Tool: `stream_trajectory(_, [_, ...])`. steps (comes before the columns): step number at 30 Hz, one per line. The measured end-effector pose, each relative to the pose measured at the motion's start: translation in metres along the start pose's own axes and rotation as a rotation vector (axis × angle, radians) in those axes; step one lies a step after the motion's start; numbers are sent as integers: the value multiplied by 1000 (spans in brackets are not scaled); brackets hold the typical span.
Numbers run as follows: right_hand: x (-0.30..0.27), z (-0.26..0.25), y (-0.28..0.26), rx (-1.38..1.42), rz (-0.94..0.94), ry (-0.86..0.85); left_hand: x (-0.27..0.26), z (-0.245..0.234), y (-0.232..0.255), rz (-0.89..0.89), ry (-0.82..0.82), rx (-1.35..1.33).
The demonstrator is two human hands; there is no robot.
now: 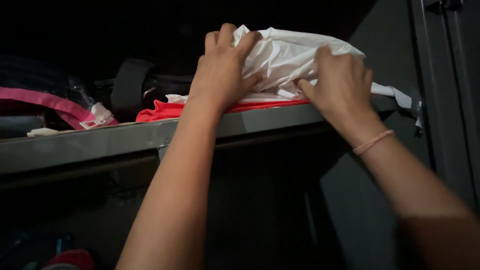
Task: The person is placing multiple shopping bags onto a top shelf inside a wardrobe.
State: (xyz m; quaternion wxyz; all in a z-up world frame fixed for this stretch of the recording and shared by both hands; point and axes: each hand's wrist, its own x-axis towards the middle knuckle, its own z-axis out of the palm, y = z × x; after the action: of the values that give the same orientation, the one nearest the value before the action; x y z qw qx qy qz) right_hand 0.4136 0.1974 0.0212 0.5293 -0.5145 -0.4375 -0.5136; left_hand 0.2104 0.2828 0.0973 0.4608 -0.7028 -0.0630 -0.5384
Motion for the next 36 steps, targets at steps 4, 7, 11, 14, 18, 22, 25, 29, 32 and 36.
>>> stream_trajectory(4, [-5, 15, 1, 8, 15, -111, 1, 3, -3, -13, -17, -9])
stream_trajectory(7, [-1, 20, 1, 158, -50, -116, -1, 4, -4, -8, -7, -40])
stream_trajectory(11, [12, 20, 1, 174, -67, -288, 0, -2, 0, -34, -39, -92])
stream_trajectory(14, [11, 28, 0, 151, -26, -270, -2, 2, -4, -29, -56, -129])
stream_trajectory(18, [6, 34, -14, -12, -110, -24, -3, 16, -13, 8, -42, -98])
stream_trajectory(22, [23, 36, -34, 200, -41, -122, 0, 24, -15, -13, -9, -51])
stream_trajectory(25, [34, 59, -33, 337, 14, -122, 2, 24, -16, -39, -21, -32])
stream_trajectory(29, [28, 86, -9, 441, -91, -263, 1, 16, -9, -65, -81, 13])
stream_trajectory(32, [8, 81, -1, 451, -312, -176, 1, 6, -2, -87, -112, 53])
stream_trajectory(36, [-25, 24, -18, 409, -22, 71, 2, 3, 1, -103, -127, 131])
